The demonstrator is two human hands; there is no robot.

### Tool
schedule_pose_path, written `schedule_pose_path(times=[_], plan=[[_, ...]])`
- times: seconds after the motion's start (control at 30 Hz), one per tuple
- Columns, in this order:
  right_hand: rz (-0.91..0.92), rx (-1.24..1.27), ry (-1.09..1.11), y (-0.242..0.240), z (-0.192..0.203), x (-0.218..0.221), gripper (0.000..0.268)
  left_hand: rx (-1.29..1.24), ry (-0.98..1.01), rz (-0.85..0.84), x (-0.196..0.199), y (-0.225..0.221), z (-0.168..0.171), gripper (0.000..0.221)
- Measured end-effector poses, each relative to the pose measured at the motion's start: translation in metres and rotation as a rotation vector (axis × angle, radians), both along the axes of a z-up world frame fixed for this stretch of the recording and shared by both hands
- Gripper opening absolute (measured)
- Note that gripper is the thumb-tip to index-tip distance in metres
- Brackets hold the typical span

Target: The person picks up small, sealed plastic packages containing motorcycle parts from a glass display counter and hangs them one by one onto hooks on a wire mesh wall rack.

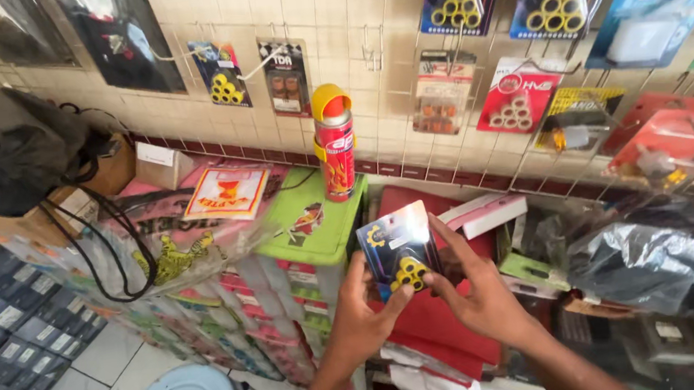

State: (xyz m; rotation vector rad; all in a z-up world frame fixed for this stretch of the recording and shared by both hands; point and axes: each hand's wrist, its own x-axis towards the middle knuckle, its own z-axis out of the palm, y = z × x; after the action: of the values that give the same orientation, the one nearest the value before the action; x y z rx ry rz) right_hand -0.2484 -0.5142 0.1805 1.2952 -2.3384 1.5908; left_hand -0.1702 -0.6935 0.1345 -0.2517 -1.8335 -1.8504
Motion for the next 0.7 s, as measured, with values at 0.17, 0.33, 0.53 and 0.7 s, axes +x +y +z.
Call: schedule_pose_path(times=[0.17, 0.33, 0.53, 0.7], plan=[[-0.080, 0.033, -0.049, 0.016, -0.012, -0.022, 0.078, -0.020, -0.055, -0.005, -0.012, 0.011, 0.008, 0.052], [-0.125, -0.064, 0.052, 0.029, -0.037, -0.038, 0.072, -0.093, 0.112, 0.029, -0.029, 0.026, 0.009, 0.070], [-0.111, -0.169, -0.032, 0.043, -0.050, -0.056, 0.071, -0.110, -0.041, 0.003, -0.051, 0.038, 0.001, 0.060], [-0.218, -0.106, -0.094, 0.055, -0.040, -0.061, 0.077, -0.151, 0.051, 0.060, -0.060, 0.057, 0.011, 0.059]])
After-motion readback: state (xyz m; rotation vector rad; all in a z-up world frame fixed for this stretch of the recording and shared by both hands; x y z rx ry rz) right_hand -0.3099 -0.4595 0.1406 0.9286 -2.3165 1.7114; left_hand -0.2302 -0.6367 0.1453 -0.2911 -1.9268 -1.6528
